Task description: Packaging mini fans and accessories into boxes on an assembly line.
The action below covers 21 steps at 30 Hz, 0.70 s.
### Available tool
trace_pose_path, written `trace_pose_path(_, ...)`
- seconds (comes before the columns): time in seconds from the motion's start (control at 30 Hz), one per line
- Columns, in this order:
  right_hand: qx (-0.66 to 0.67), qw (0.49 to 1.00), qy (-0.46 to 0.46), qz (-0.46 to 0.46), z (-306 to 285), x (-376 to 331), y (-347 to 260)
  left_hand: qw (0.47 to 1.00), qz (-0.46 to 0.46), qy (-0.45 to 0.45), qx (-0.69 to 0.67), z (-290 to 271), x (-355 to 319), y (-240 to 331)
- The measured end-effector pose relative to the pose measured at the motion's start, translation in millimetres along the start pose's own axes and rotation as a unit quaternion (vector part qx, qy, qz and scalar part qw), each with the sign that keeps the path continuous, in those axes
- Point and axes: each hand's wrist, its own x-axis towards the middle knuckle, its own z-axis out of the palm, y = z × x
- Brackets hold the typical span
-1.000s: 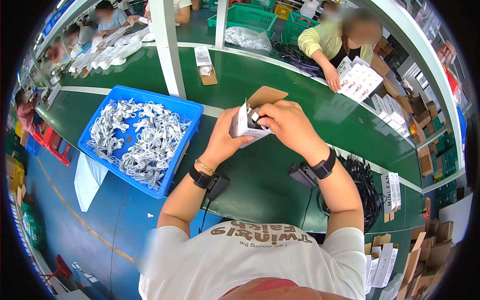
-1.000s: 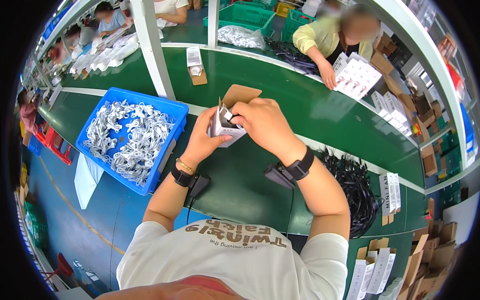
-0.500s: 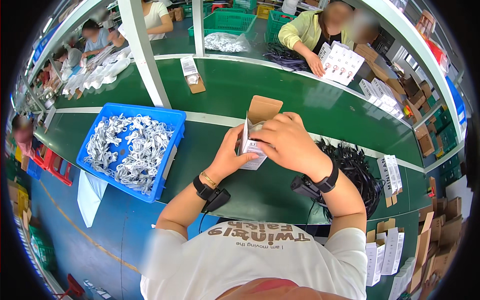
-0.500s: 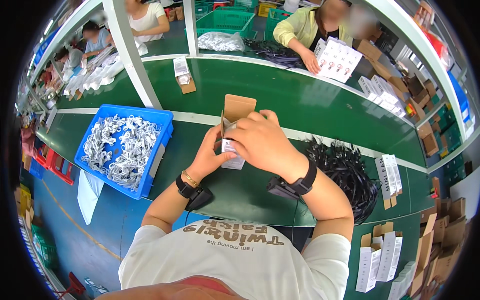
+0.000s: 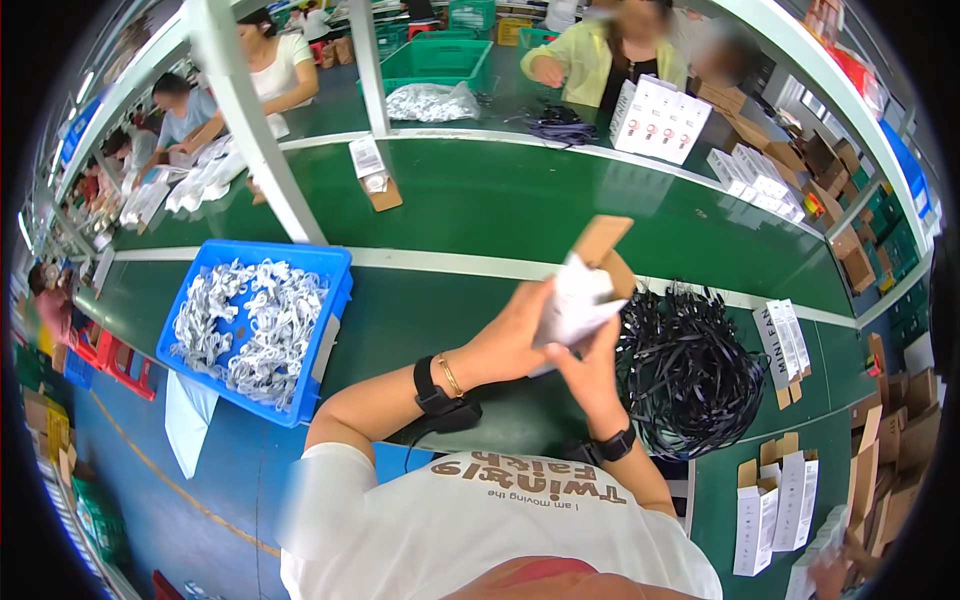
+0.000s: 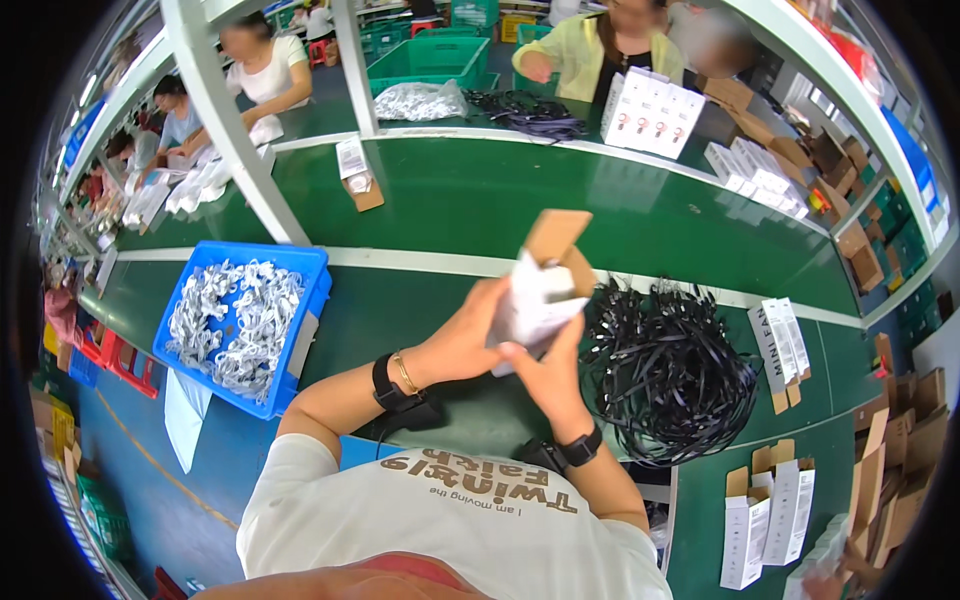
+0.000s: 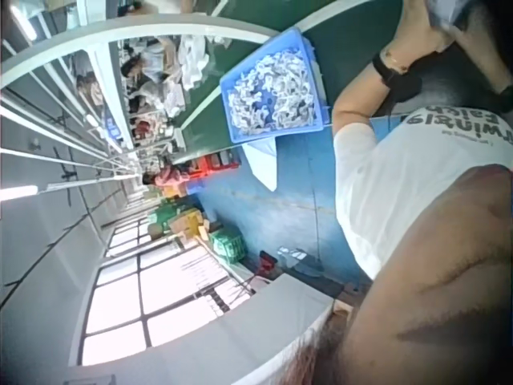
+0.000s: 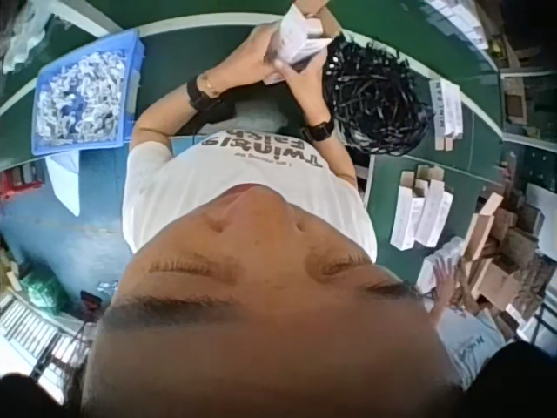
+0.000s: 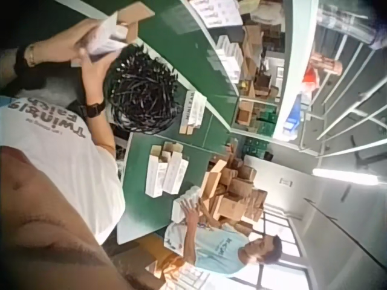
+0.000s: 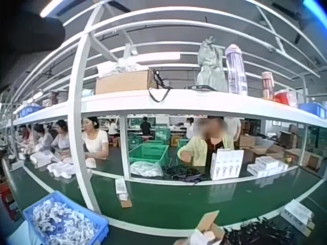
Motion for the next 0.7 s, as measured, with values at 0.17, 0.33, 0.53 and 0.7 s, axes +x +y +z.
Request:
trace_pose_path(0.17, 0.022, 0.997, 0.033, 0.068, -62, -10, -15, 0.958, 0.011, -0.282, -0.041, -10, 57, 10)
trace_pose_path(0.33, -0.172, 0.979, 0.107, 0.011, -125, -40, -81, 0.899, 0.142, -0.081, 0.406, -54, 124, -60)
trace_pose_path(0.53, -0.490, 0.832, 0.254, 0.059, -197, -112, -156, 0.734, 0.024, -0.057, 0.676, -184, 143, -270)
trace_pose_path(0.7, -0.697, 0.596, 0.345, 0.198, -258, -169, -195, 0.724, -0.184, -0.083, 0.660, -187, 133, -242)
